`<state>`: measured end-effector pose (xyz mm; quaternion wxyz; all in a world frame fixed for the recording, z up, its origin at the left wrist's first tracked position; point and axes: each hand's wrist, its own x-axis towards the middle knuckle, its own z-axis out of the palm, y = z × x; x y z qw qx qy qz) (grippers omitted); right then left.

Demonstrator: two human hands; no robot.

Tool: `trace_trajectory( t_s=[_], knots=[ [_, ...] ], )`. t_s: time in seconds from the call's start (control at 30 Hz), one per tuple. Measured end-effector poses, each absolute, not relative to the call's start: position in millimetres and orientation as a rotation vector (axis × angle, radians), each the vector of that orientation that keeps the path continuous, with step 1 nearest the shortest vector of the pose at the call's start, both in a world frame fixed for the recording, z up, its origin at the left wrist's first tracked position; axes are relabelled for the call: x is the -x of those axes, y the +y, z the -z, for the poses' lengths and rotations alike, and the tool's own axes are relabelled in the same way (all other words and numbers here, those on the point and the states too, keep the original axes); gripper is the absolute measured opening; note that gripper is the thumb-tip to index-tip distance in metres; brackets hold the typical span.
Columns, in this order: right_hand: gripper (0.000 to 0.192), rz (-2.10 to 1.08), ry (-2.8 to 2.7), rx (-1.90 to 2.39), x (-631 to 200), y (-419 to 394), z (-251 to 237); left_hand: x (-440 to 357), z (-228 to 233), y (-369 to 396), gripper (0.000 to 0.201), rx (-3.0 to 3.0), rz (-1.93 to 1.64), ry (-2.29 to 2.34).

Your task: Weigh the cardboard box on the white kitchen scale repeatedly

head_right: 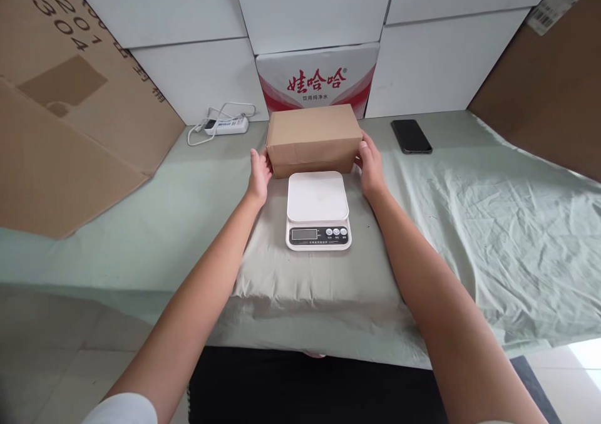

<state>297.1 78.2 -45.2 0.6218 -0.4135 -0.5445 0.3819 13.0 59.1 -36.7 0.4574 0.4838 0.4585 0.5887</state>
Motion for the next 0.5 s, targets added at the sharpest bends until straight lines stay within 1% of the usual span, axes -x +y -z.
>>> trace_trajectory(
  t_s=[0.2, 0.3, 0.5],
  knots=[
    [0.075, -0.871, -1.277, 0.968, -299.1, 80.4, 47.1, -13.5, 36.9, 51.3, 0.086, -1.233, -1.407, 1.146],
    [0.077, -0.905, -1.236, 0.972, -298.1, 80.5, 47.4, -12.0, 38.9, 52.8, 0.087, -1.207, -1.425, 1.162],
    [0.081, -0.868, -1.221, 1.002, -297.0, 78.9, 46.3, -4.3, 42.9, 62.8, 0.098, -1.099, -1.482, 1.208]
  ],
)
